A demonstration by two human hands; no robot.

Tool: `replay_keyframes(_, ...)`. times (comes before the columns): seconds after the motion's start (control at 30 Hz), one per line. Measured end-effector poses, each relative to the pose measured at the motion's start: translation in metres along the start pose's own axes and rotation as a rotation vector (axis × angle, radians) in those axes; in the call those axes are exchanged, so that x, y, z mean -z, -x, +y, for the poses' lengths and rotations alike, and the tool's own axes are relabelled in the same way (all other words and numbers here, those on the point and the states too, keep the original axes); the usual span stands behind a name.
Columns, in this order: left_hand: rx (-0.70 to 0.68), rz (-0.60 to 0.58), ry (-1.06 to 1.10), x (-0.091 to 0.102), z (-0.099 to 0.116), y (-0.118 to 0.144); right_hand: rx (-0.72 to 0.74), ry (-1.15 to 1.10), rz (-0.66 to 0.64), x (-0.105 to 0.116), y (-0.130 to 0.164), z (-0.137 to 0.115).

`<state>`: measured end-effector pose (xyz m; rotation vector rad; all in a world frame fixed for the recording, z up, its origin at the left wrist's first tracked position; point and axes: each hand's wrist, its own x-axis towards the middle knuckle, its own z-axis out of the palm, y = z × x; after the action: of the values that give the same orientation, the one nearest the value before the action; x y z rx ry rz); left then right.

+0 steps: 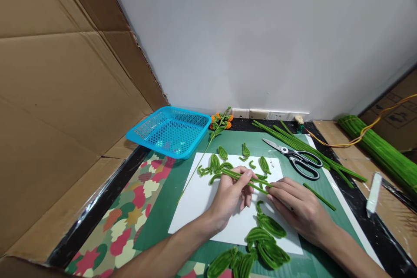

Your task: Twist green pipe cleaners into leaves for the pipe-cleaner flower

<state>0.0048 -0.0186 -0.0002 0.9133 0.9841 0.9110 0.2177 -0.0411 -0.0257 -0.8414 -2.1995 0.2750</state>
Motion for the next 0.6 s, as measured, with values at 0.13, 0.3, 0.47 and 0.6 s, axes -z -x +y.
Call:
replay_keyframes(0.13, -0.008, -0.004, -0.004, -0.0001, 0.0001, 0.0002, -0.002, -0.016, 0.003, 0.0003, -0.0001, -0.0002)
replay_keyframes(0.3, -0.004, -0.013, -0.011, 0.0002, -0.0005, -0.0004, -0.012, -0.045, 0.01, 0.0, -0.0016, -0.0014)
replay_keyframes(0.47, -0.002, -0.008, 0.0, -0.0003, -0.0004, 0.0003, -0.01, -0.046, 0.02, -0.0007, -0.0022, -0.0015)
replay_keyframes(0.6, 0.006, -0.006, 0.009, -0.001, 0.0006, 0.0009, -0.003, -0.026, 0.032, -0.0003, -0.0021, -0.0011)
